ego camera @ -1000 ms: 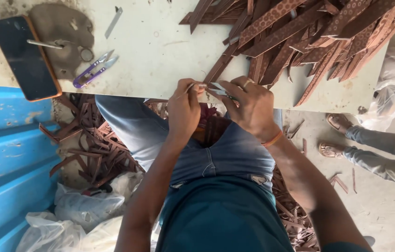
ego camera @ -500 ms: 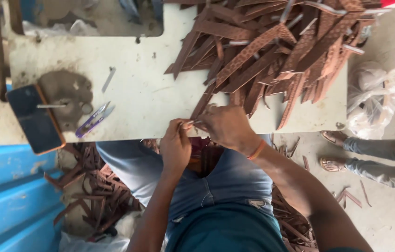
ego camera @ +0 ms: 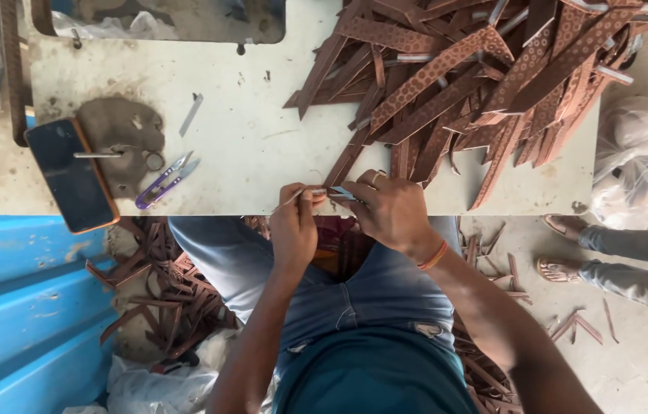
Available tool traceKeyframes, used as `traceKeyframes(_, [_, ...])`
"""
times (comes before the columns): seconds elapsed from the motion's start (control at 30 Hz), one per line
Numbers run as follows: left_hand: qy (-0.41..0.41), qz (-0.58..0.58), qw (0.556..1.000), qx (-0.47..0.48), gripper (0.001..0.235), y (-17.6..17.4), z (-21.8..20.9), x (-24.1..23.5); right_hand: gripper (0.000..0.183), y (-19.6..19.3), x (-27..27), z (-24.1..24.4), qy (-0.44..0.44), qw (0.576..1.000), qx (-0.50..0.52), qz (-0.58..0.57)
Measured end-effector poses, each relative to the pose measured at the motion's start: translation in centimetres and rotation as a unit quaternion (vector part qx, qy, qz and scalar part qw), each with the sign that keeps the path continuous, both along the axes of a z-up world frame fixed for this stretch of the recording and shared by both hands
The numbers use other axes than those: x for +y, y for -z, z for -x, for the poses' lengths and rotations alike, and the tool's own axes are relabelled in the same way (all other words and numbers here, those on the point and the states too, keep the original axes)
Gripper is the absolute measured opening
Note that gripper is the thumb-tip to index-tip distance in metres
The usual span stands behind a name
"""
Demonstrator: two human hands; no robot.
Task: Trimming the edges or loose fibers of leather straps using a handheld cutting tool.
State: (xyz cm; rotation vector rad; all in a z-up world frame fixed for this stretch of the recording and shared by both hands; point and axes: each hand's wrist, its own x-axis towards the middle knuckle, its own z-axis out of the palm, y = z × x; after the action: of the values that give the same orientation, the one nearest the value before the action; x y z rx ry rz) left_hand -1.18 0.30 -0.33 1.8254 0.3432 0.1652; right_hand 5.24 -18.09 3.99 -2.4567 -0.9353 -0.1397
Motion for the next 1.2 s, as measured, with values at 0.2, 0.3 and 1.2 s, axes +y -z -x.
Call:
traceKeyframes(0.2, [0.021, -0.011, 0.998, -0.052, 0.026, 0.0, 0.4, 0.1, 0.022, 1.2, 0.6, -0.7, -0.024, 0.998, -0.014, 0.064])
traceKeyframes(0.3, [0.020, 0.009, 0.999, -0.045, 0.026, 0.0, 0.3, 0.2, 0.028, -0.3, 1.6, -1.2, -0.011, 0.993, 0.062, 0.097])
traceKeyframes(1.2, [-0.116, 0.350, 0.925, 0.092, 0.023, 8.1, 11.7, 4.7, 0.038, -5.8, 9.7, 9.2, -0.198, 0.933, 0.200, -0.224])
